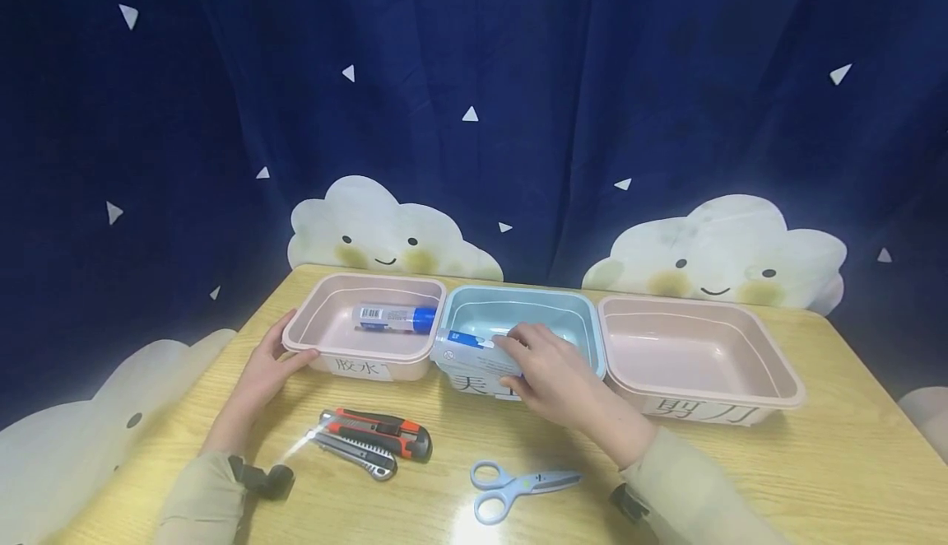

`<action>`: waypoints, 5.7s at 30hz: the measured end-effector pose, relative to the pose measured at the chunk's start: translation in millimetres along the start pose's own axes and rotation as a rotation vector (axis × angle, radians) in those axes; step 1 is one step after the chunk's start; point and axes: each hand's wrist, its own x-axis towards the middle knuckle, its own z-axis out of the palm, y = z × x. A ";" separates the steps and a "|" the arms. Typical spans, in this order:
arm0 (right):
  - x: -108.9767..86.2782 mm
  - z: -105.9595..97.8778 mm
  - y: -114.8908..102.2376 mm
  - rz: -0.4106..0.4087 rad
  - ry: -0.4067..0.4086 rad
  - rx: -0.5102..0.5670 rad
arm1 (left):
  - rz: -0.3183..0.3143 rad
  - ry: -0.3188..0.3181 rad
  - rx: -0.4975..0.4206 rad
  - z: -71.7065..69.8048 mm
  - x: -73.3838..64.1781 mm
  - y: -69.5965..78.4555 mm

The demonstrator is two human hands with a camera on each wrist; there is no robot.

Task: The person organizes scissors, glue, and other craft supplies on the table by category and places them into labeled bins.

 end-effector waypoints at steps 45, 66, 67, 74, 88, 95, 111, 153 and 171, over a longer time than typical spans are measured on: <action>115.6 76.4 -17.1 0.082 -0.183 0.099 | 0.020 0.001 -0.032 1.7 -0.8 -1.1; 154.9 107.0 -36.7 0.162 -0.250 0.157 | 0.013 -0.001 -0.035 0.4 -1.8 -0.2; 156.6 108.4 -37.9 0.174 -0.262 0.165 | 0.015 0.000 -0.035 0.4 -2.2 -0.4; 161.8 119.2 -42.5 0.303 -0.378 0.282 | 0.033 -0.003 -0.025 1.7 -2.0 -0.9; 161.7 131.3 -40.5 0.390 -0.476 0.269 | 0.028 -0.003 -0.045 1.9 -0.4 2.8; 161.2 129.3 -42.6 0.385 -0.544 0.194 | 0.020 -0.010 -0.051 2.9 -0.3 3.2; 152.7 115.7 -58.6 0.362 -0.483 0.283 | -0.010 -0.014 -0.068 1.0 -1.9 2.3; 61.5 76.9 -107.4 0.337 -0.530 0.362 | 0.002 -0.007 -0.030 1.0 0.7 -1.4; 52.0 91.6 -111.8 0.376 -0.518 0.349 | 0.016 -0.006 -0.028 0.0 0.5 1.1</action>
